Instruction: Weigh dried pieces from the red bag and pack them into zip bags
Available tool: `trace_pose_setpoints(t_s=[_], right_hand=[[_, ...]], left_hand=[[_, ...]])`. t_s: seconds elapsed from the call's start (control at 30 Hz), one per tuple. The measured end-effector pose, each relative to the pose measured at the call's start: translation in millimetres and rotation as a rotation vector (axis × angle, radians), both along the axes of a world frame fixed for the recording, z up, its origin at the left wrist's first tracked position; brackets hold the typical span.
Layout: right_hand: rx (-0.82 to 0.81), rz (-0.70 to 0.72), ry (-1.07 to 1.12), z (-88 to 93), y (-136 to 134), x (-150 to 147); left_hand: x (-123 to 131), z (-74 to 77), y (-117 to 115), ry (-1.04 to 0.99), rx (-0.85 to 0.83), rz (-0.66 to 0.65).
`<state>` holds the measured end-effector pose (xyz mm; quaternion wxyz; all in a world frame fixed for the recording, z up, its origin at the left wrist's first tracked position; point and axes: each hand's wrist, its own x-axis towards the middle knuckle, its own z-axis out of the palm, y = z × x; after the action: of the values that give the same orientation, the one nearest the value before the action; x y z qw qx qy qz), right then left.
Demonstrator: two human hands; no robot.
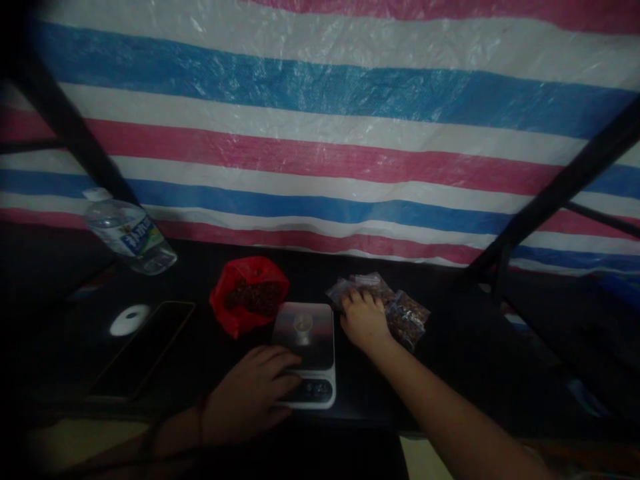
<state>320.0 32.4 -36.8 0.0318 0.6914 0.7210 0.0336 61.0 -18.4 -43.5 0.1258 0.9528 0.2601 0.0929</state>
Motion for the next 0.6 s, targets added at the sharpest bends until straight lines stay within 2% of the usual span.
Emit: trace_pose_setpoints(t_s=[0.2,0.4,0.5,0.6], right_hand=[[0.037,-0.034,-0.029,2.1,-15,16],[0.025,-0.024,-0.072,3.5,-60,41],[-0.057,0.049,0.017,7.2,-79,46],[-0.102,0.149,0.112,15.3,-77,45]], left_hand=[[16,0.1,30,0.032,0.048,0.103],[27,0.3,66,0.029,0.072,0.123],[29,10.6,76,0.010,0.059,0.123],[27,25.7,66,-0.020,-0.003,0.060]])
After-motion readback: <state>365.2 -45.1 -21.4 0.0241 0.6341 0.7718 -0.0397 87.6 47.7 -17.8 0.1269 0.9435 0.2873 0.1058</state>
